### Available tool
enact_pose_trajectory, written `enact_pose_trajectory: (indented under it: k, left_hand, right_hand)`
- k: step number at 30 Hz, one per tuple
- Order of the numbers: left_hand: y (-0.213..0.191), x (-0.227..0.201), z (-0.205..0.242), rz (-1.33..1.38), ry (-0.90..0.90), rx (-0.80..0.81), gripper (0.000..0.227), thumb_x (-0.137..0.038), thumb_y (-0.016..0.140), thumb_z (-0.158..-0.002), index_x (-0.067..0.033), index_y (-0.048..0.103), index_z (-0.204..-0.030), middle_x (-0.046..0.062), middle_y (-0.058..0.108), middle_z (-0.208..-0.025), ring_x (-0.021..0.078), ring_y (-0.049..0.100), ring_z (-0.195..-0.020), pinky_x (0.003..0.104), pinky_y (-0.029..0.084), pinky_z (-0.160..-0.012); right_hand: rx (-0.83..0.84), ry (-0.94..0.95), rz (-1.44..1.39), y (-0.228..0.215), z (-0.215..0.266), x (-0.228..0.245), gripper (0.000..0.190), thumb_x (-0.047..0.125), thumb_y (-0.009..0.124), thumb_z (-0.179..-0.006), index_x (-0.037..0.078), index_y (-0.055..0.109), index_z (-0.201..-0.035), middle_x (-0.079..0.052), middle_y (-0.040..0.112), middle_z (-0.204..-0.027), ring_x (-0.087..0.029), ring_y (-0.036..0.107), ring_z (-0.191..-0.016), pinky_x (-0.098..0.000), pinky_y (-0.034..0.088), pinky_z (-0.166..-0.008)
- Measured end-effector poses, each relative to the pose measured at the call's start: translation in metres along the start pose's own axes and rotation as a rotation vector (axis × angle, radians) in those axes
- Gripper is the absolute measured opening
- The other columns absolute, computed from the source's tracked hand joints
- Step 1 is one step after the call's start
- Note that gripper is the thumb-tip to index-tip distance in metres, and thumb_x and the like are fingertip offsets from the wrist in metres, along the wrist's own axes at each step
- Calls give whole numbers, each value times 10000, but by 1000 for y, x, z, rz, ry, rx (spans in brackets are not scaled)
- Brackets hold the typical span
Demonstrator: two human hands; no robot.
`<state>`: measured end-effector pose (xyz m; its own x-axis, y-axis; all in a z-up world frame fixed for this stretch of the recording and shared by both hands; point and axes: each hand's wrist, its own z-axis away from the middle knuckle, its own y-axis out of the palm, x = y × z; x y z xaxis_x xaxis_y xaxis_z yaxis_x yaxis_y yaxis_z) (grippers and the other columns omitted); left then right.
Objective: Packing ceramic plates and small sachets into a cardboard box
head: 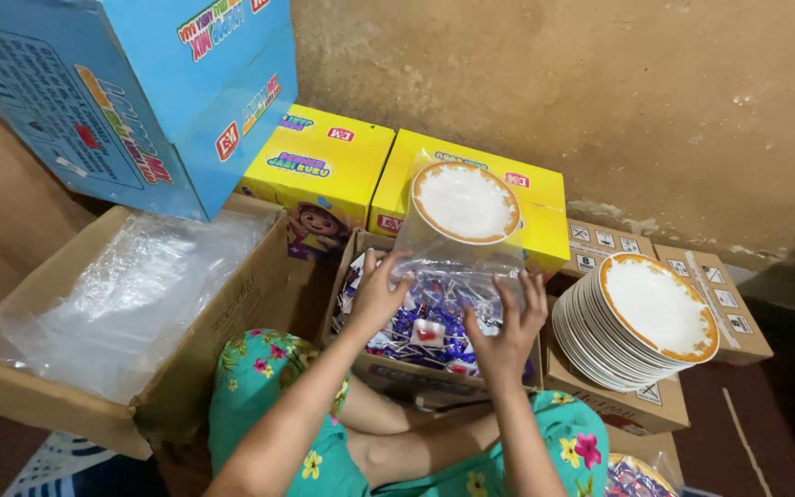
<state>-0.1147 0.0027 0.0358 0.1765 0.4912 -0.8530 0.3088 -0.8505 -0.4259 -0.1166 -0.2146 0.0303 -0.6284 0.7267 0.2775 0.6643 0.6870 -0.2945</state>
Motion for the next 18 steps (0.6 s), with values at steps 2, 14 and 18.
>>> enact_pose_trajectory:
  k: [2, 14, 18]
  left_hand:
    - [0, -9, 3, 24, 4, -25, 423, -234, 727, -880, -332, 655, -1286, 65, 484, -1251, 381, 633, -1133, 469, 547, -966]
    - [35, 50, -31, -216, 637, -250, 154, -87, 632, -933, -146, 665, -1072, 29, 611, -1018, 271, 685, -969, 379, 571, -807]
    - [17, 57, -24, -561, 897, -256, 86, -133, 663, -910, -183, 700, -969, 19, 608, -1033, 222, 626, -942, 352, 502, -760]
  right_hand:
    - [133, 141, 85, -6, -9, -9, 801, 177, 936, -679, 199, 608, -1409, -169, 410, -1557, -441, 298, -1486, -623, 296, -1187]
    - [30, 889, -420, -2, -12, -37, 201, 152, 820, -870, 165, 755, -1060, -46, 685, -1001, -198, 700, -924, -353, 604, -882]
    - [-285, 1566, -1302, -3, -23, -58, 252, 113, 704, -951, 52, 701, -1195, -44, 667, -1027, -223, 700, -1031, -506, 551, -1080]
